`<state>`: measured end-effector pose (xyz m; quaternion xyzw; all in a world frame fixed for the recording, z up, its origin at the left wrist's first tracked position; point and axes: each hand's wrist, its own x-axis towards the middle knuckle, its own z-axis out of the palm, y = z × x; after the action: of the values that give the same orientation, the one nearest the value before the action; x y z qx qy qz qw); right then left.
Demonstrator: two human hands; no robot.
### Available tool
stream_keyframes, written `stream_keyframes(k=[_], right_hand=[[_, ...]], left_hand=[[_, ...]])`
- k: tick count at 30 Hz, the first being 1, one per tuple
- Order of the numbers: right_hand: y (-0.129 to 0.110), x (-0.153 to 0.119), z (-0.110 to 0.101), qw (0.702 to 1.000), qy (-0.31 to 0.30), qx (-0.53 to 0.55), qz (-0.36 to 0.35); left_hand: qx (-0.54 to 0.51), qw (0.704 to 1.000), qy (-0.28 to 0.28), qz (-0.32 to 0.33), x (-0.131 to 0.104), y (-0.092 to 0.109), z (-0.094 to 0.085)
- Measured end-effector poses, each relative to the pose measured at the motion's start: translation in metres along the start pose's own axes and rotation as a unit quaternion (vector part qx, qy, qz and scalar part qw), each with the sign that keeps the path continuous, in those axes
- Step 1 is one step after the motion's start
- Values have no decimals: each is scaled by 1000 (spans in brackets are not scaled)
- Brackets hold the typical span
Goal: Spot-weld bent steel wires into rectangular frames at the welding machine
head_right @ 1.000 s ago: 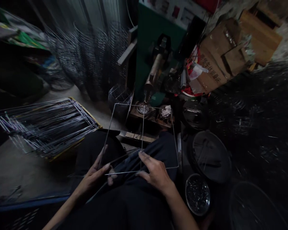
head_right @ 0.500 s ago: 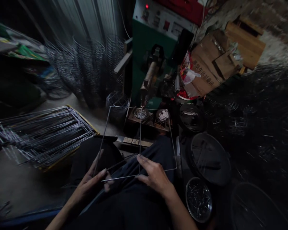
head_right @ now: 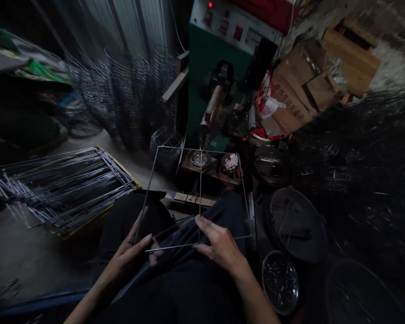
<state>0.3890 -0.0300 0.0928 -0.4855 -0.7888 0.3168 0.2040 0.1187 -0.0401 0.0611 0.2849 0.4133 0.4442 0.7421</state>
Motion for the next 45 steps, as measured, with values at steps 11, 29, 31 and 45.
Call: stream_keyframes(k=[11, 29, 31, 45], right_hand=[[6, -3, 6, 1000, 16, 23, -2], [75, 218, -110, 964, 138, -226, 11], [81, 227, -113, 967, 142, -214, 12], [95, 246, -113, 969, 169, -179, -21]], left_hand=[[-13, 1000, 15, -8, -4, 1, 7], [-64, 988, -70, 125, 242, 113, -13], [-62, 986, -74, 134, 249, 119, -13], [-59, 984, -72, 150, 268, 128, -18]])
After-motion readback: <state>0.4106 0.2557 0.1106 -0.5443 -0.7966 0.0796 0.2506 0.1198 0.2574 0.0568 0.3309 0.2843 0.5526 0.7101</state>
